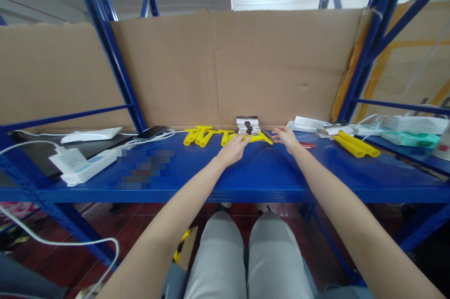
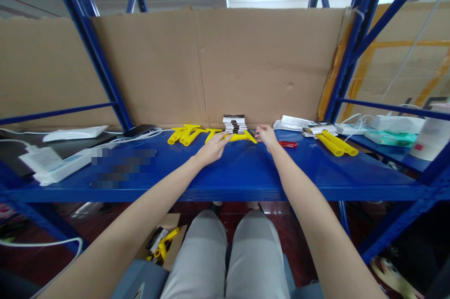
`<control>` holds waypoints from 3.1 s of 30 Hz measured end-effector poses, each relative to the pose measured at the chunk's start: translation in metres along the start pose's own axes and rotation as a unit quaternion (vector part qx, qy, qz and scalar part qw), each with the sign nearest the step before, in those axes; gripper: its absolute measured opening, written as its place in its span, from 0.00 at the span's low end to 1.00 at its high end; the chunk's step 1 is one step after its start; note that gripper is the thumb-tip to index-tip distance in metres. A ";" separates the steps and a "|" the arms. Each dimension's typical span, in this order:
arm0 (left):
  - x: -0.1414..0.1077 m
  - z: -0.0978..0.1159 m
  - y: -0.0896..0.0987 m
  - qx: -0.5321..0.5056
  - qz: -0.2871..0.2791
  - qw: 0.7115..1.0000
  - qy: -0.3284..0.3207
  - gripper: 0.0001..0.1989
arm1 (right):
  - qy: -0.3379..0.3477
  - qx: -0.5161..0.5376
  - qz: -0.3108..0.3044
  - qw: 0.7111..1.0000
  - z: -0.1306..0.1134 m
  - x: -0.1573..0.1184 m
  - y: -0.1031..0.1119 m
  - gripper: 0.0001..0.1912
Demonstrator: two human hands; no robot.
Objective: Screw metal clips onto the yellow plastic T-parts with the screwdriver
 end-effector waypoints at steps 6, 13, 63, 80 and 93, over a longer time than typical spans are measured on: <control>0.001 0.000 0.013 -0.012 0.060 0.998 -0.003 0.23 | -0.019 -0.062 0.025 0.998 0.005 0.000 0.002 0.11; 0.000 0.009 0.015 -0.020 0.050 0.998 -0.025 0.20 | -0.075 0.049 -0.034 0.995 0.012 0.000 -0.002 0.03; -0.013 -0.046 0.032 0.117 -0.054 0.957 0.260 0.25 | 0.153 -0.443 -0.024 0.883 0.011 0.010 0.014 0.14; -0.010 -0.031 0.023 0.063 -0.108 0.975 0.185 0.26 | 0.133 -0.483 -0.033 0.865 0.016 0.013 0.019 0.15; -0.013 -0.029 0.014 0.061 -0.140 0.974 0.165 0.26 | 0.160 -0.478 -0.041 0.863 0.014 0.008 0.012 0.20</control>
Point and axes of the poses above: each hand's wrist, its own x-axis towards the middle knuckle, its own y-axis out of the back of the hand, z = x × y, the point moved 7 cm from there along x, towards the middle knuckle, and after that the axes turned 15 degrees about z, right-handed, at the moved point
